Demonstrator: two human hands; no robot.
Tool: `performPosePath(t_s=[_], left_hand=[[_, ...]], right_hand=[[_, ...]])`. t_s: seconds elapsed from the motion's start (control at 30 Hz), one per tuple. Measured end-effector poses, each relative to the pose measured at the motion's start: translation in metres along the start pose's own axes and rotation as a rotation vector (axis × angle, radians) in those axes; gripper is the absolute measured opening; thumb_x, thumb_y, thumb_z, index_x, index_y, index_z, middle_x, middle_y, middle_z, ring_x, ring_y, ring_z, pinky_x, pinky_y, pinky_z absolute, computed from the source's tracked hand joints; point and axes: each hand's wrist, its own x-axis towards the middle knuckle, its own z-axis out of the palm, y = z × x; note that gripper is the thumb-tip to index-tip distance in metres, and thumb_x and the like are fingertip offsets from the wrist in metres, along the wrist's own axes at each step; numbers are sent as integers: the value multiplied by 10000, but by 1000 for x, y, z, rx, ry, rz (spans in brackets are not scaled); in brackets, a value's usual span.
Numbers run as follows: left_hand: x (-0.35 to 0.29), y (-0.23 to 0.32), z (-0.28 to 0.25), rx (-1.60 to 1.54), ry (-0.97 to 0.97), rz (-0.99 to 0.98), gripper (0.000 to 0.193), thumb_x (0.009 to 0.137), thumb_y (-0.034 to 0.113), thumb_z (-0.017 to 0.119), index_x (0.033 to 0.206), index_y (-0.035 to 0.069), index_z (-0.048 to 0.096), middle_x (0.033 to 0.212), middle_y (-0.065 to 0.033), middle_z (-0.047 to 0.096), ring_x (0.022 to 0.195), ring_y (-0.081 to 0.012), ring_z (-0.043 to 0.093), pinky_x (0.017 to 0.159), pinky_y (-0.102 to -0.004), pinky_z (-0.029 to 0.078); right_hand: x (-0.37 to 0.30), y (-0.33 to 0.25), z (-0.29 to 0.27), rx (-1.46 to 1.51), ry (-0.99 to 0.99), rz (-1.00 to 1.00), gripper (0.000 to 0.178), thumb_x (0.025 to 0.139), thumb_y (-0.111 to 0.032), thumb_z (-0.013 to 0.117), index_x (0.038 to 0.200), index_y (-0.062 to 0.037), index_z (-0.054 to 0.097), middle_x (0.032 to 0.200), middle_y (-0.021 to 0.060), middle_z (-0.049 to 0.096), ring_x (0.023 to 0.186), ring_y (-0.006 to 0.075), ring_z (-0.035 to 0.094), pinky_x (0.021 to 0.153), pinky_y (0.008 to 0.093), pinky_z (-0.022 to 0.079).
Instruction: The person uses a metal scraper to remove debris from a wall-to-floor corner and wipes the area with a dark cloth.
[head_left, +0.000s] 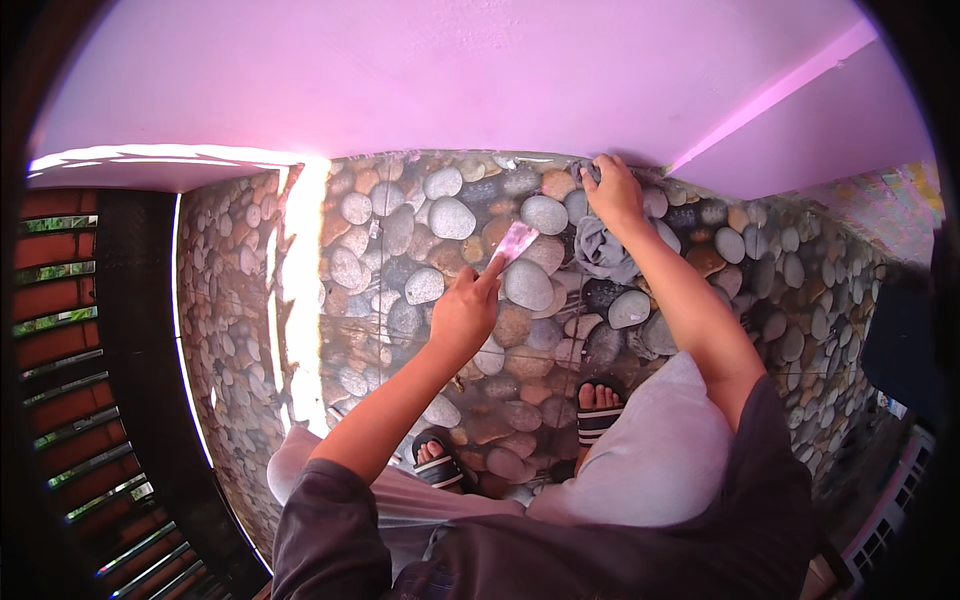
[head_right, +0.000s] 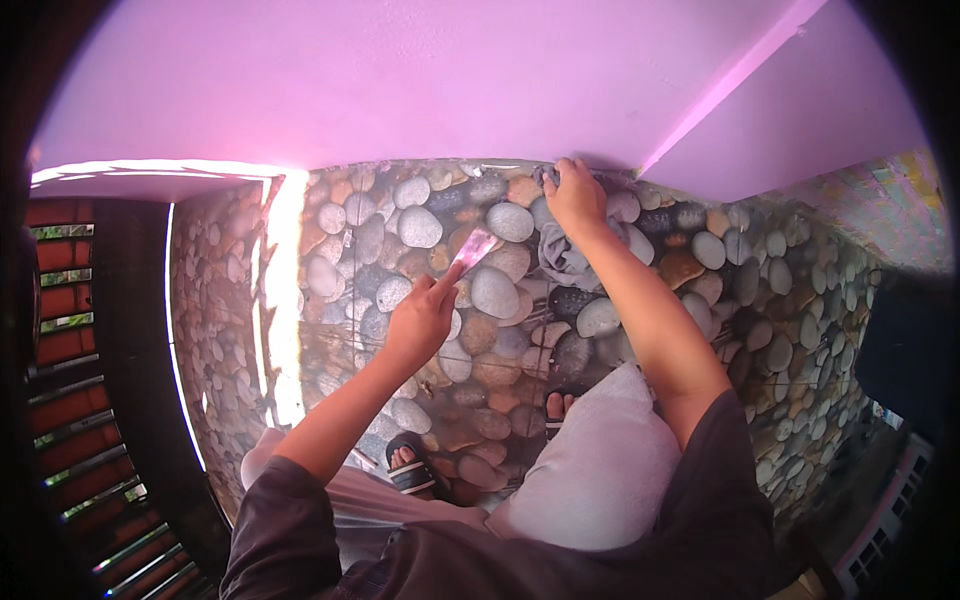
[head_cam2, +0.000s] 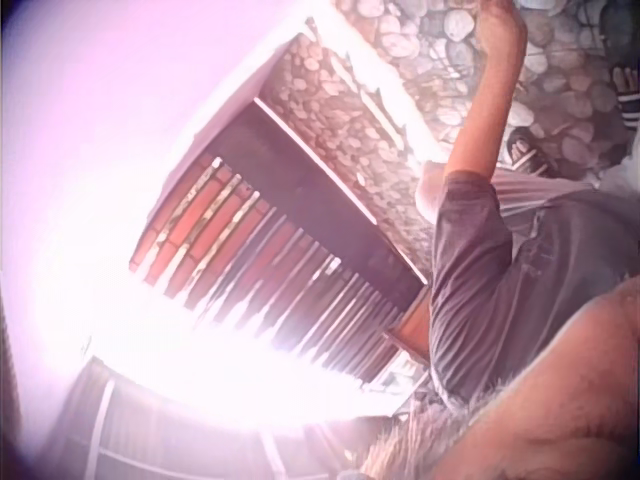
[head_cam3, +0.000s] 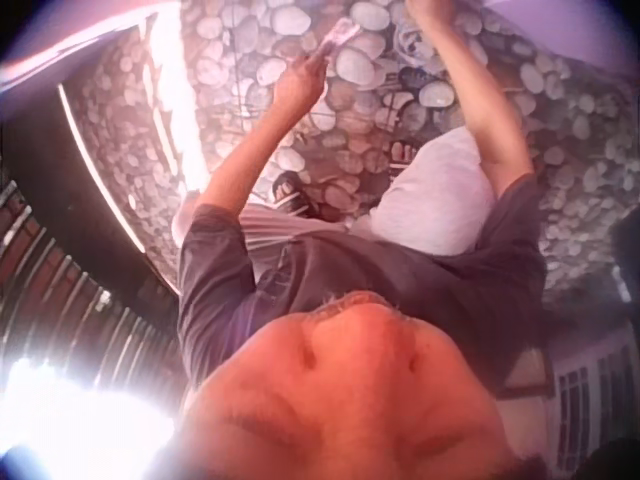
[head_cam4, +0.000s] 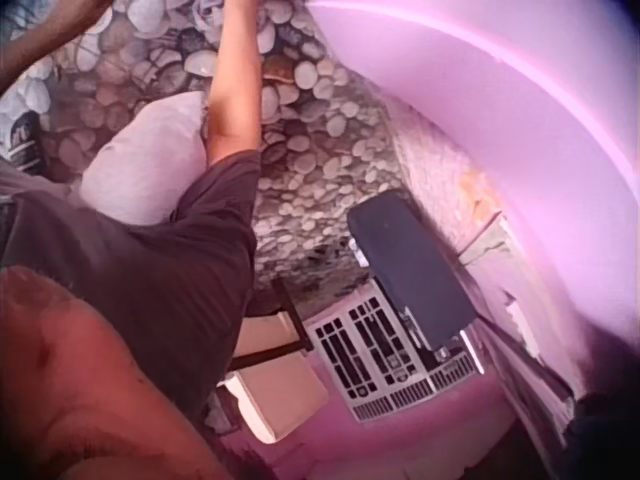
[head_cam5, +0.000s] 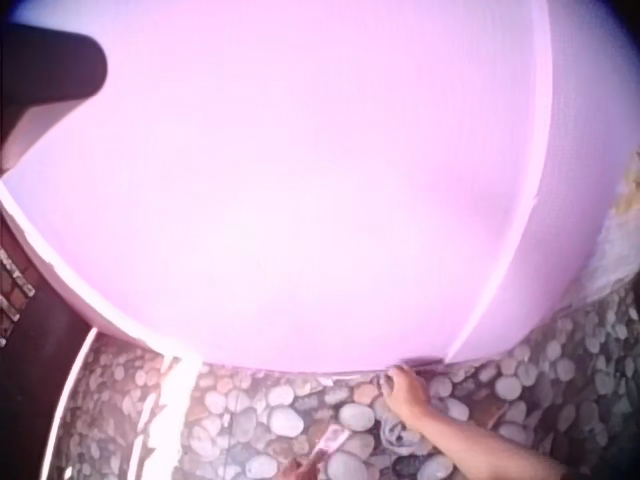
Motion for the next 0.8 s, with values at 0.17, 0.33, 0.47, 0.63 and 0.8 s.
performPosePath(t_s=[0.17,0.33,0.47,0.63,0.8], left_hand=[[62,13,47,234,94,54,480,919,115,486,1389,208,459,965,-188,571,773,-371,660,662,-467,541],[96,19,57,301,41,-4,484,877,74,471,1350,178,475,1023,-215,586,840,-384,672,685,-464,554],[104,37,56,354,-76,-27,449,891,104,463,1338,138,475,1092,-231,596,875,-383,676,720,-456,561],[107,42,45,388,-111,-29,321,901,124,475,1207,84,564,1054,-218,637,901,-367,679,734,-449,560],[120,46,40,435,-125,34,243,885,157,517,1062,45,639,965,-195,671,884,-360,685,731,-430,565]], right_hand=[[0,11,-29,88,62,-60,279,859,-247,648,1028,-27,620,1042,162,618,947,378,617,805,459,505],[0,4,-48,154,25,-3,303,858,-260,660,998,5,615,1031,186,626,969,387,599,838,445,482],[-5,9,-51,171,17,-24,310,859,-267,662,992,10,615,1037,189,627,976,386,600,845,441,482],[-2,5,-50,191,11,-48,289,859,-255,659,988,0,619,1013,186,630,937,387,614,813,447,493],[-4,1,-51,191,-4,-68,282,854,-250,664,980,-1,623,1007,187,631,920,385,621,803,452,498]])
